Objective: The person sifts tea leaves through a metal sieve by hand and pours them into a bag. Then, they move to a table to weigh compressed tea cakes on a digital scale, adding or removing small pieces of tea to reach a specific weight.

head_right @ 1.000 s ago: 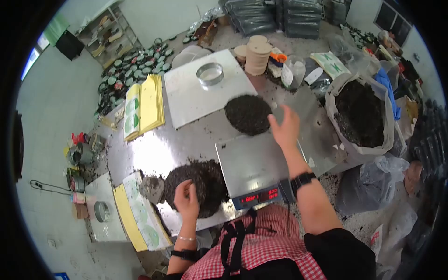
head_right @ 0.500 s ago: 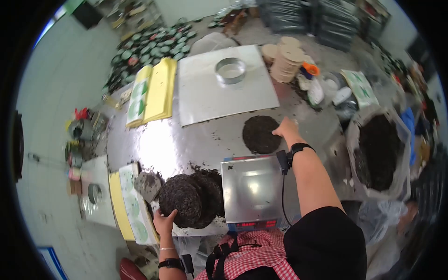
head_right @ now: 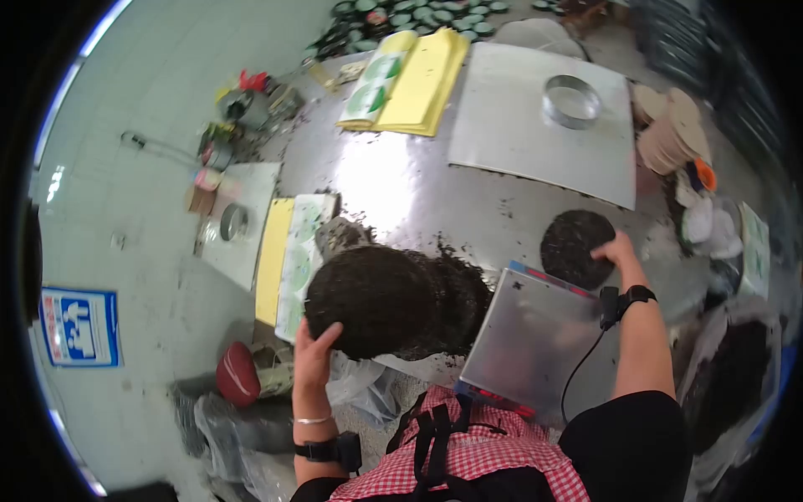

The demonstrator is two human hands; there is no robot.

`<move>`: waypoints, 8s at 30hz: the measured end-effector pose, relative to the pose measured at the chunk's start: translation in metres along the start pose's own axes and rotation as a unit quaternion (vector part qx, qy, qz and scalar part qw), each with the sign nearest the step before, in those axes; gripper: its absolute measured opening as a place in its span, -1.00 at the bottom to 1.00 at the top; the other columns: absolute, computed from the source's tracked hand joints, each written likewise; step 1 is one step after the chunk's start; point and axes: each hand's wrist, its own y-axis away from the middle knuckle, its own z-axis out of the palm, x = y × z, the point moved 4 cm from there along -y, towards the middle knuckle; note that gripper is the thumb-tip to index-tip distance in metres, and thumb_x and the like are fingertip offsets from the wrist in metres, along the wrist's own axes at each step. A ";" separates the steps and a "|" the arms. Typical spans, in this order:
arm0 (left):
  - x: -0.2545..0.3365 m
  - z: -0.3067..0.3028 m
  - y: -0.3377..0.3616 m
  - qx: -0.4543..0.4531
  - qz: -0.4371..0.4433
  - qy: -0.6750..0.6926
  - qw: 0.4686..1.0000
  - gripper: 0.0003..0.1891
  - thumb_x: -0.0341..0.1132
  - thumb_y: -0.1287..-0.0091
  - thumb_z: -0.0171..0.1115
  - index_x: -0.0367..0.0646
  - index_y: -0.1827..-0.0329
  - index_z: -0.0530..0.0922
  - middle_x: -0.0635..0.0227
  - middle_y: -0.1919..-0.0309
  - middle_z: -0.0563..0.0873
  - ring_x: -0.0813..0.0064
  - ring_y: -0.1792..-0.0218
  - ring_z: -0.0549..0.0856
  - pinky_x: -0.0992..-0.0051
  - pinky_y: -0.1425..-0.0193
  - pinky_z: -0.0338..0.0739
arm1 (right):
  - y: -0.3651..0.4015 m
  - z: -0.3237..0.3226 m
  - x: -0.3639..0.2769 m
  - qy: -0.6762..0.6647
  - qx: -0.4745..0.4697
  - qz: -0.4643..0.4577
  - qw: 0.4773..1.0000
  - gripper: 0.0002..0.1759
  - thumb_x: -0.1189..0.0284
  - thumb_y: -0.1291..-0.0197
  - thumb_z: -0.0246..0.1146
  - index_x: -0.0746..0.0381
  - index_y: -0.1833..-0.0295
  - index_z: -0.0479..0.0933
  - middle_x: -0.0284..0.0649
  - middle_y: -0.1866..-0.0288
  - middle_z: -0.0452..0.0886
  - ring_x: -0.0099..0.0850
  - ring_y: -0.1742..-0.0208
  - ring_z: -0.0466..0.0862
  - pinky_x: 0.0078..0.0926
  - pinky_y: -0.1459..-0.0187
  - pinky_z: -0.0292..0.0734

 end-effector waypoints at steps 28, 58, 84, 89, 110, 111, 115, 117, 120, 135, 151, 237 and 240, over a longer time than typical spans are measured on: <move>-0.026 0.113 0.044 -0.289 0.430 -0.411 0.750 -0.03 -0.21 -0.11 0.55 -0.20 -0.57 0.19 -0.04 -0.53 0.25 -0.03 -0.56 0.17 0.07 -0.60 0.08 | 0.533 0.093 -0.017 -0.064 0.470 -0.087 0.876 -0.53 0.44 -0.17 0.37 0.21 -0.21 0.53 -0.05 -0.16 0.55 0.00 -0.20 0.54 -0.18 -0.22 0.45; -0.119 0.246 0.113 -0.391 0.358 -0.534 0.659 0.36 0.16 0.21 0.65 -0.24 -0.63 0.05 0.08 -0.60 0.18 0.19 -0.62 0.14 0.14 -0.67 -0.01 | 0.390 0.045 0.007 -0.347 0.189 -0.116 0.911 -0.85 0.41 -0.28 0.28 0.27 0.16 0.55 -0.06 0.29 0.66 -0.09 0.25 0.68 -0.23 0.15 0.58; -0.082 0.255 0.110 -0.432 -0.154 -0.052 0.887 -0.52 -0.30 -0.46 0.25 -0.25 -0.38 0.41 0.13 -0.22 0.61 0.24 -0.15 0.66 0.28 -0.20 0.60 | 0.415 0.087 0.034 -0.551 0.282 -0.146 0.772 -0.29 0.17 -0.08 0.52 0.35 -0.26 0.53 -0.07 -0.10 0.71 -0.25 -0.08 0.69 -0.28 -0.18 0.53; -0.066 0.346 0.193 -0.649 -0.051 -0.040 0.758 -0.42 -0.15 -0.59 0.06 -0.22 -0.57 0.24 0.08 -0.47 0.39 0.28 -0.38 0.47 0.25 -0.32 0.50 | 0.466 0.004 0.131 -0.738 0.290 -0.094 0.602 -0.48 0.42 -0.25 0.42 0.30 -0.29 0.49 -0.20 -0.11 0.68 -0.37 -0.07 0.69 -0.35 -0.14 0.58; -0.110 0.322 0.176 -0.349 -0.055 -0.228 0.907 -0.66 -0.23 -0.56 0.11 -0.30 -0.22 0.55 0.15 0.00 0.71 0.39 0.06 0.72 0.44 -0.03 0.61 | 0.414 -0.083 0.292 -0.868 0.385 -0.102 0.295 -0.81 0.42 -0.20 0.35 0.18 0.08 0.57 -0.26 0.16 0.72 -0.34 0.17 0.70 -0.34 -0.01 0.65; -0.109 0.324 0.178 -0.363 -0.060 -0.202 0.907 -0.66 -0.23 -0.56 0.11 -0.30 -0.22 0.55 0.15 0.01 0.71 0.39 0.06 0.72 0.44 -0.03 0.61 | 0.422 -0.076 0.278 -0.869 0.380 -0.100 0.300 -0.81 0.42 -0.20 0.35 0.18 0.08 0.57 -0.26 0.16 0.72 -0.34 0.17 0.70 -0.34 -0.01 0.65; -0.118 0.352 0.188 -0.439 -0.118 -0.157 0.877 -0.55 -0.08 -0.54 0.15 -0.29 -0.25 0.52 0.10 -0.04 0.69 0.37 0.01 0.71 0.39 -0.08 0.62 | 0.416 -0.031 0.260 -0.887 0.314 -0.107 0.322 -0.66 0.47 -0.20 0.29 0.21 -0.11 0.55 -0.23 -0.13 0.70 -0.28 -0.13 0.69 -0.29 -0.08 0.63; -0.122 0.380 0.195 -0.483 -0.144 -0.118 0.856 -0.52 -0.06 -0.54 0.15 -0.27 -0.30 0.47 0.14 -0.08 0.68 0.38 0.00 0.71 0.35 -0.10 0.64 | 0.415 -0.014 0.255 -0.898 0.323 -0.077 0.289 -0.67 0.46 -0.21 0.28 0.20 -0.11 0.55 -0.23 -0.14 0.69 -0.27 -0.10 0.70 -0.25 -0.10 0.62; -0.132 0.412 0.210 -0.514 -0.232 -0.057 0.824 -0.51 -0.11 -0.53 0.18 -0.23 -0.37 0.41 0.19 -0.15 0.65 0.37 -0.08 0.68 0.34 -0.11 0.65 | 0.399 0.034 0.217 -0.826 0.312 -0.057 0.466 -0.73 0.47 -0.27 0.25 0.20 -0.08 0.55 -0.23 -0.02 0.71 -0.31 0.02 0.71 -0.31 -0.03 0.63; -0.138 0.298 0.103 -0.296 -0.215 -0.132 0.921 -0.24 0.39 -0.48 -0.20 -0.08 -0.40 0.39 0.01 -0.11 0.62 0.16 -0.06 0.68 0.12 -0.11 0.68 | 0.353 -0.031 0.106 -0.304 0.454 -0.199 0.814 -0.31 0.33 -0.18 0.46 0.18 -0.40 0.38 -0.06 -0.29 0.47 -0.23 -0.25 0.51 -0.29 -0.27 0.39; -0.117 0.014 -0.011 0.277 0.225 -0.481 0.801 -0.06 -0.08 0.01 0.63 -0.33 -0.41 0.36 -0.10 -0.16 0.56 -0.02 -0.15 0.61 0.15 -0.31 0.47 | 0.420 0.030 -0.052 0.321 0.049 -0.364 0.873 -0.32 0.55 -0.06 0.32 0.00 -0.38 0.52 0.08 -0.45 0.35 -0.07 -0.23 0.57 -0.22 -0.32 0.38; -0.114 0.246 0.158 -0.402 0.391 -0.512 0.650 -0.02 -0.12 -0.01 0.53 -0.16 -0.55 0.28 0.06 -0.50 0.37 0.11 -0.55 0.29 -0.02 -0.65 -0.08 | 0.445 -0.100 0.027 0.017 0.426 -0.270 0.864 -0.79 0.55 -0.17 0.31 0.23 0.06 0.64 -0.12 0.07 0.66 -0.09 -0.04 0.59 -0.22 -0.18 0.46; -0.067 0.220 0.164 -0.346 0.404 -0.461 0.710 -0.03 -0.07 -0.08 0.51 -0.23 -0.56 0.25 -0.01 -0.51 0.34 0.05 -0.57 0.25 -0.09 -0.64 -0.18 | 0.449 -0.058 0.013 0.032 0.351 -0.294 0.888 -0.75 0.51 -0.13 0.36 0.21 0.04 0.66 -0.12 0.07 0.65 -0.08 -0.07 0.59 -0.20 -0.19 0.47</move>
